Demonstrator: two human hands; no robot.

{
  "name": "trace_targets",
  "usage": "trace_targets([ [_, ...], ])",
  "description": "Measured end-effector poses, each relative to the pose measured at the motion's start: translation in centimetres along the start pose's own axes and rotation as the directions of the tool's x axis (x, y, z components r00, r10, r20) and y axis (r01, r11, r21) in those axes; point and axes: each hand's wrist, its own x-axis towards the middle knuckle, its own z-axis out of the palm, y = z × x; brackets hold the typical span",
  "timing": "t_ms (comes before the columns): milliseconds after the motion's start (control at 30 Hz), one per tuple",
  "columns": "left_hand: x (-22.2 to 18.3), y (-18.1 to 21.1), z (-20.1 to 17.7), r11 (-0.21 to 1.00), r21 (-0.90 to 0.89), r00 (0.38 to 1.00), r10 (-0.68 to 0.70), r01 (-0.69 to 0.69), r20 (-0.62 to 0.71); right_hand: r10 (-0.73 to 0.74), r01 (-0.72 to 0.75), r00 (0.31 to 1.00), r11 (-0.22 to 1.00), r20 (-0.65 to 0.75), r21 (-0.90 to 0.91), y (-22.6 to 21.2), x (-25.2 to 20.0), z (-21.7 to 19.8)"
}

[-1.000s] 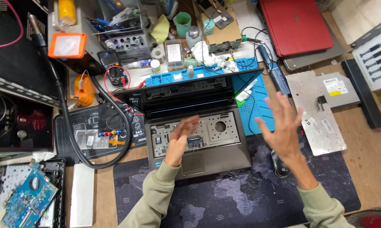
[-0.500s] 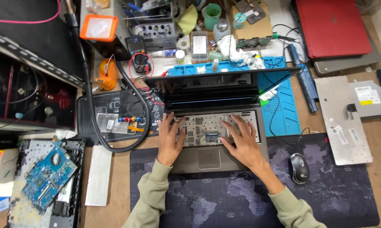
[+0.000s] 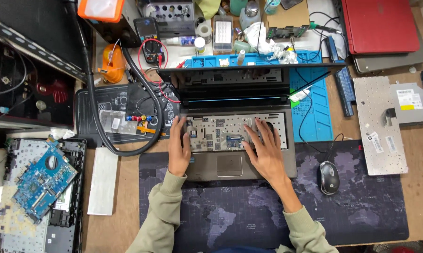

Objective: Disassembling a laptop by removing the keyboard and screen assembly using a prying tool

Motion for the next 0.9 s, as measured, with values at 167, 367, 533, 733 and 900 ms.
trace_targets([
  [167,0.6,0.8,-0.8,0.996,-0.073,0.998,-0.06,0.06,-0.002,0.008,-0.009,1.0,0.999,0.013,0.041,0.5,0.0,0.2],
  [367,0.1,0.5,-1.7,0.99,-0.062,0.99,-0.131,0.128,-0.047,0.199,-0.195,0.978,0.979,-0.066,0.068,4.2,-0.5,-0.5],
  [533,-0.3,2.6,-1.9,0.977,-0.05,0.977,-0.21,0.208,-0.045,0.378,-0.354,0.92,0.914,-0.1,0.198,7.2,-2.0,-1.8],
  [733,0.9,4.2,-1.6,0.956,-0.082,0.958,-0.286,0.283,-0.03,0.393,-0.377,0.919,0.898,-0.032,0.225,6.3,-2.1,-2.3],
  [900,4.8,6.1,-2.1,0.955,-0.272,0.978,-0.156,0.115,-0.135,0.276,-0.275,0.961,0.96,-0.007,0.041,1.1,-1.1,-3.3],
])
